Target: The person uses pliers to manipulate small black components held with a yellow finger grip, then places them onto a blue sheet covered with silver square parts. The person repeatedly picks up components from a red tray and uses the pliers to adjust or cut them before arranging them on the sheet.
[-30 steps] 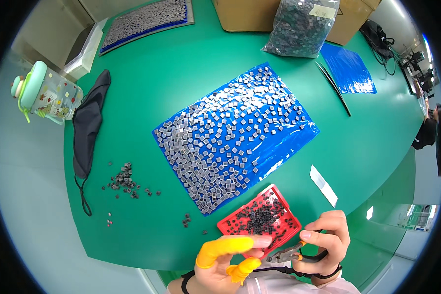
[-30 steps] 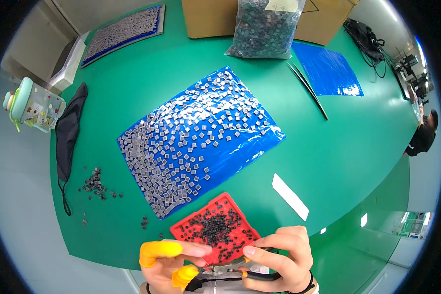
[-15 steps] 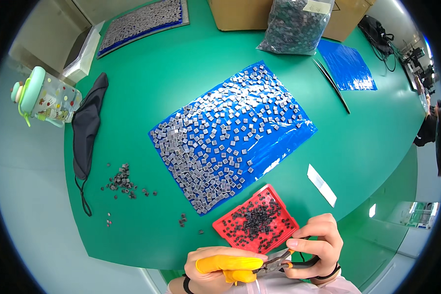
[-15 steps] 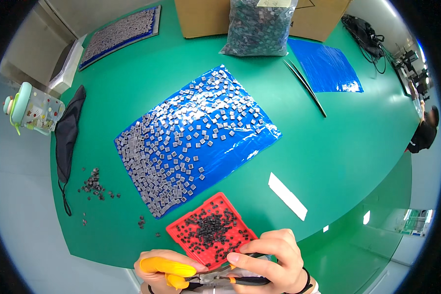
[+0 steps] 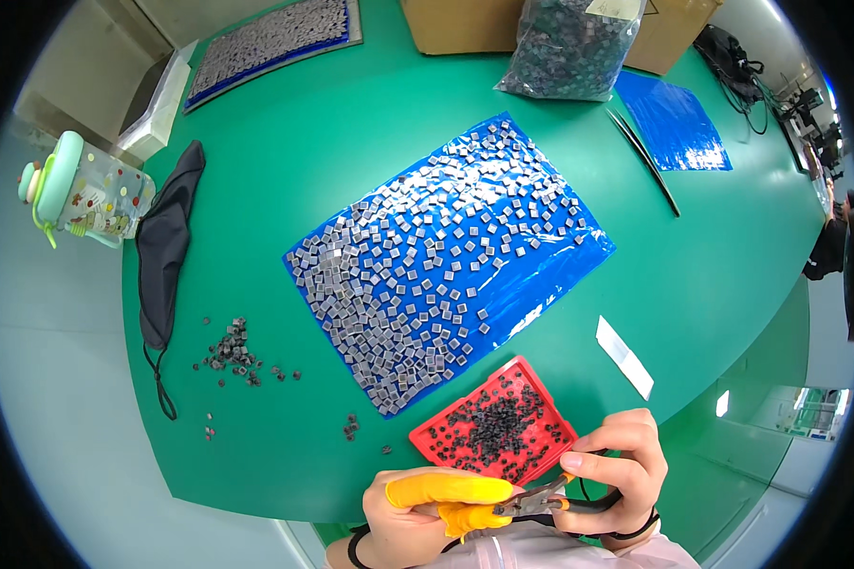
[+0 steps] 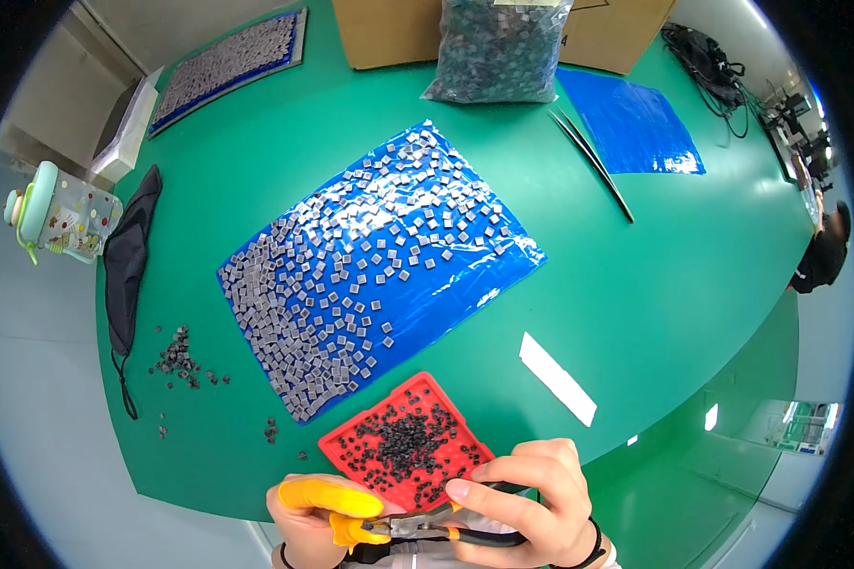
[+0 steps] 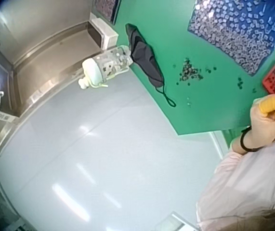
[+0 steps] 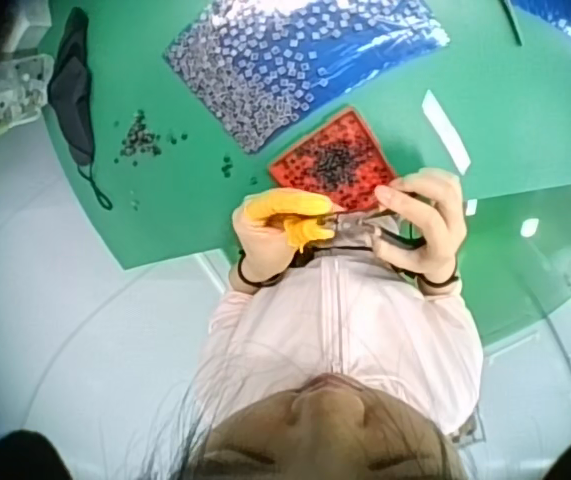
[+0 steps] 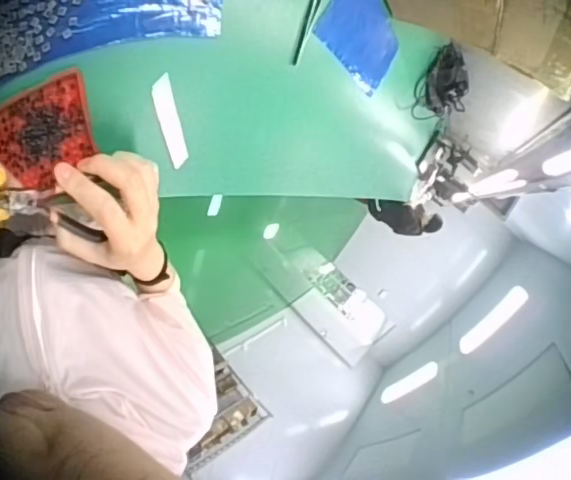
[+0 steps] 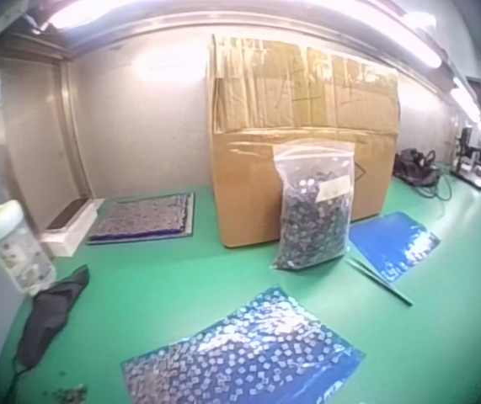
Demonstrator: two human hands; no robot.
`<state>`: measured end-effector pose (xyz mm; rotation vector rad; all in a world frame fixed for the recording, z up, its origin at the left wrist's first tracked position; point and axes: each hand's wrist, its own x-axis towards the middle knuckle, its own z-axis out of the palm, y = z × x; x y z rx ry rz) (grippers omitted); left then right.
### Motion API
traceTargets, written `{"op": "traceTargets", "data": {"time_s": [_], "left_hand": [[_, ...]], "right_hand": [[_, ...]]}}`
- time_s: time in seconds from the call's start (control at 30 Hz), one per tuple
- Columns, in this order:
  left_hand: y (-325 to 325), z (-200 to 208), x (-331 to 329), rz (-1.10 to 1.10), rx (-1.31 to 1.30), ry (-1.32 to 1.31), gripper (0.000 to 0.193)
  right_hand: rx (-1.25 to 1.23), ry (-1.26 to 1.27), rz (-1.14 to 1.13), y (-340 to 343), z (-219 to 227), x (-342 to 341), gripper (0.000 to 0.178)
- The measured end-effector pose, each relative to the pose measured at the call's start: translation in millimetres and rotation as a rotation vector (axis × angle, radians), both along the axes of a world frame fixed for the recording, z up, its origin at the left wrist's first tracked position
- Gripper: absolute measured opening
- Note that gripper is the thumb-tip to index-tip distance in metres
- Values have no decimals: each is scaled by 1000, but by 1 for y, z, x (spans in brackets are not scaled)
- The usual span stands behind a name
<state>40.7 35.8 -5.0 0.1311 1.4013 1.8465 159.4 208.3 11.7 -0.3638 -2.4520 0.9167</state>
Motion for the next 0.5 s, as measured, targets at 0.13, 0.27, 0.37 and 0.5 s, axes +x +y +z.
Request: {"op": "traceTargets", "data": {"time_s": [0.13,0.27,0.37,0.5], "left_hand": [[-7,-7,-3,-35,84,153,18],[-9,-20,-9,-76,154,384,10],[-9,-10,-10,-101,32,318,8],[-10,-3,-6,-34,-7,-93,7]], "right_hand": [[-9,-4,14,0,0,0,48],[-10,-7,16,0,0,0,48],[18,-1,16,1,1,0,50],[31,76,-53,4,0,4,50]]}}
